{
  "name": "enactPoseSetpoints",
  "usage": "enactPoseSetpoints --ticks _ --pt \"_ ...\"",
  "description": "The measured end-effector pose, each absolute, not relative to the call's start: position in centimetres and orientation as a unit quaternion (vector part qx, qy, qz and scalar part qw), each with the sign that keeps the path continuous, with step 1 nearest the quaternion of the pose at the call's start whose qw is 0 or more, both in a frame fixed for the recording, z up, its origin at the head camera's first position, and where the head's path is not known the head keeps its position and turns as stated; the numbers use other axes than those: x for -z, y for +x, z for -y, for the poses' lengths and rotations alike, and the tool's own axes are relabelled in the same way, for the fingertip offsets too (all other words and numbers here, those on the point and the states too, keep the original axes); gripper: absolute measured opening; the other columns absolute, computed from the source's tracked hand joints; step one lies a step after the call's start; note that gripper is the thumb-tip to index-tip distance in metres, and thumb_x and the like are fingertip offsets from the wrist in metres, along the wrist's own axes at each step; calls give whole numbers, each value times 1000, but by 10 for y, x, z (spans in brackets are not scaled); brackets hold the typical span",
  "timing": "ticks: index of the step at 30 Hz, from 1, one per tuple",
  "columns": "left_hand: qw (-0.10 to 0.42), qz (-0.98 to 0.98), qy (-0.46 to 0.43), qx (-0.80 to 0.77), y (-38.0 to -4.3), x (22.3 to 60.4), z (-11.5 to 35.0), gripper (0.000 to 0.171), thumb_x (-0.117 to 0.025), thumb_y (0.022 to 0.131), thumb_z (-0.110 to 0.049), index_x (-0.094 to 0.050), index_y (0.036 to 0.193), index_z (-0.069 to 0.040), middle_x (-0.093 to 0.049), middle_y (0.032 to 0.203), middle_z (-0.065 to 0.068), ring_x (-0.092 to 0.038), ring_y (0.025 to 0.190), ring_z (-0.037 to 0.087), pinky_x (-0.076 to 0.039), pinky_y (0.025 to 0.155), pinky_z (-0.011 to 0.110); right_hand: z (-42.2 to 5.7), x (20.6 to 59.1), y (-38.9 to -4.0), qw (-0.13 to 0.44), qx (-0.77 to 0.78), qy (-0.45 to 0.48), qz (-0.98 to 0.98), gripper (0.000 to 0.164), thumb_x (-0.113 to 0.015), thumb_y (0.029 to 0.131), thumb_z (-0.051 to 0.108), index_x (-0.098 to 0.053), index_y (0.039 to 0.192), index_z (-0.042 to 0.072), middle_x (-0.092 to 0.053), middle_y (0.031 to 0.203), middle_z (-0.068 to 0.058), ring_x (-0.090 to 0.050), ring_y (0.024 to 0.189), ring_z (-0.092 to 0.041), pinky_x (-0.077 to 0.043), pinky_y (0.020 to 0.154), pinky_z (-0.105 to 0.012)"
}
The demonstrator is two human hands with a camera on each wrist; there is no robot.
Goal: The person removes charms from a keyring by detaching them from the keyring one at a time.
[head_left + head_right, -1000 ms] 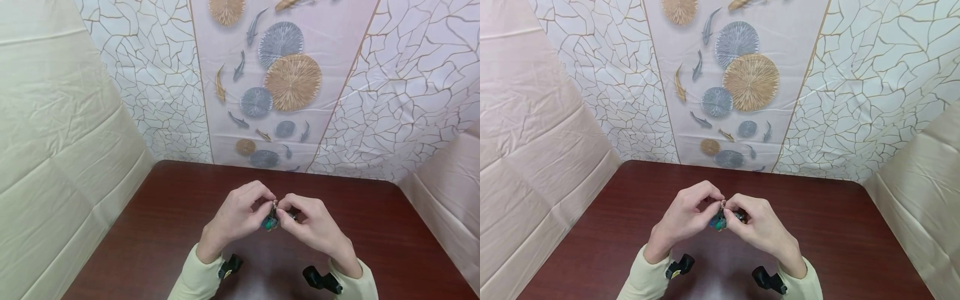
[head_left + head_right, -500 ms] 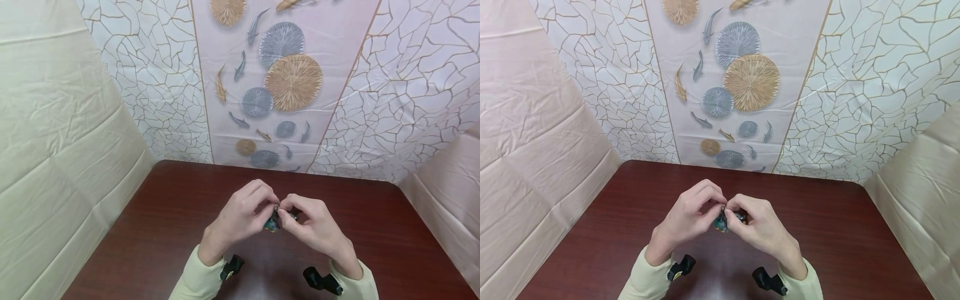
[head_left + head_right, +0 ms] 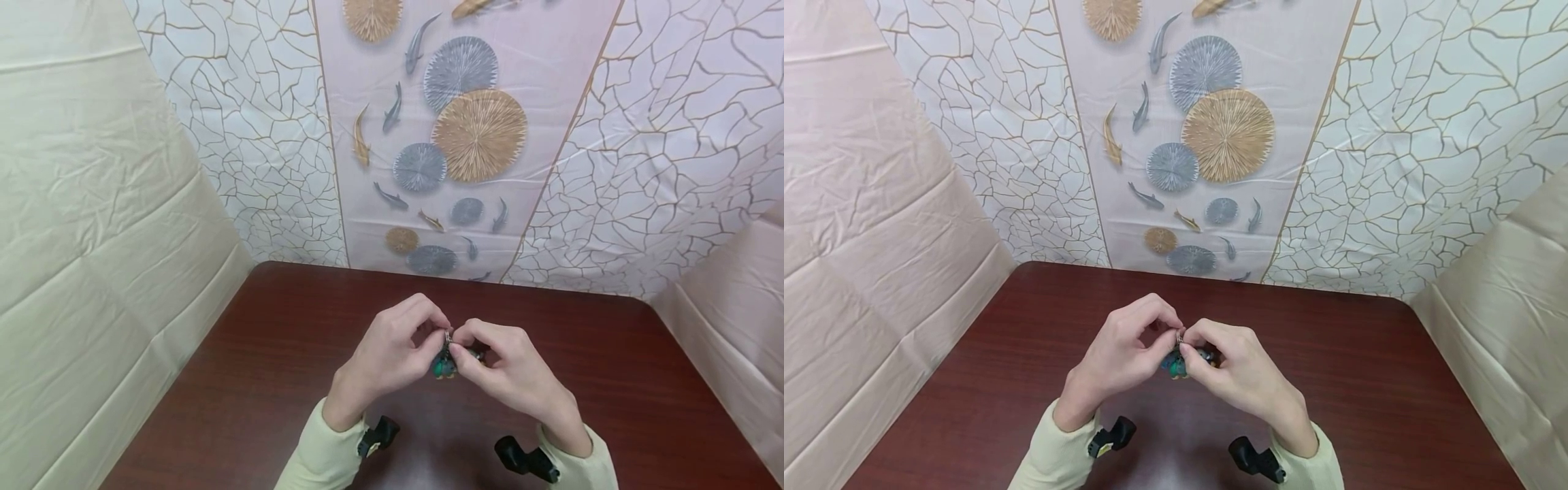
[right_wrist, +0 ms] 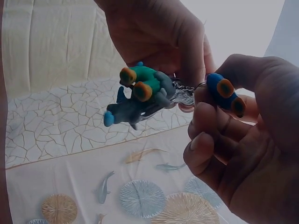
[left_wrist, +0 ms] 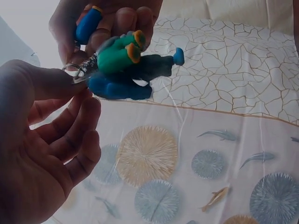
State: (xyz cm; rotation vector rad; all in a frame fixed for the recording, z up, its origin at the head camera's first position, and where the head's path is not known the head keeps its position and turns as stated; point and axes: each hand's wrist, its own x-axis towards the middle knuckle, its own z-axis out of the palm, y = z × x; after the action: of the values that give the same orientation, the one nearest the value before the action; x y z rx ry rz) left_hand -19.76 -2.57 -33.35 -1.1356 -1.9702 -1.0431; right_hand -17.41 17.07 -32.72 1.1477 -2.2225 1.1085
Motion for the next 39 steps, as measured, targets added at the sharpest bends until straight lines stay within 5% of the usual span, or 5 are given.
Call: enactPoseSetpoints --ticks 9,19,39 --pt "299 751 -432 401 -197 333 27 14 -64 83 2 -61 86 -12 -59 81 -3 -55 70 3 -45 65 6 -171 328 -175 214 -403 411 789 26 -67 82 -7 -65 89 17 -61 74 12 -53 64 4 -42 51 -10" --pt "330 736 -462 369 -198 331 25 10 -64 88 -2 -62 92 -11 -60 93 -4 -57 88 5 -48 82 12 -172 329 -177 226 -423 422 770 27 -65 80 -11 -63 86 16 -59 70 9 -51 62 4 -41 48 -10" --pt "290 741 -422 434 -196 334 25 16 -64 82 5 -62 85 -10 -62 81 -2 -55 65 1 -46 62 6 -169 329 -177 241 -417 436 760 29 -67 78 -11 -65 87 16 -59 73 10 -51 64 3 -41 49 -12"
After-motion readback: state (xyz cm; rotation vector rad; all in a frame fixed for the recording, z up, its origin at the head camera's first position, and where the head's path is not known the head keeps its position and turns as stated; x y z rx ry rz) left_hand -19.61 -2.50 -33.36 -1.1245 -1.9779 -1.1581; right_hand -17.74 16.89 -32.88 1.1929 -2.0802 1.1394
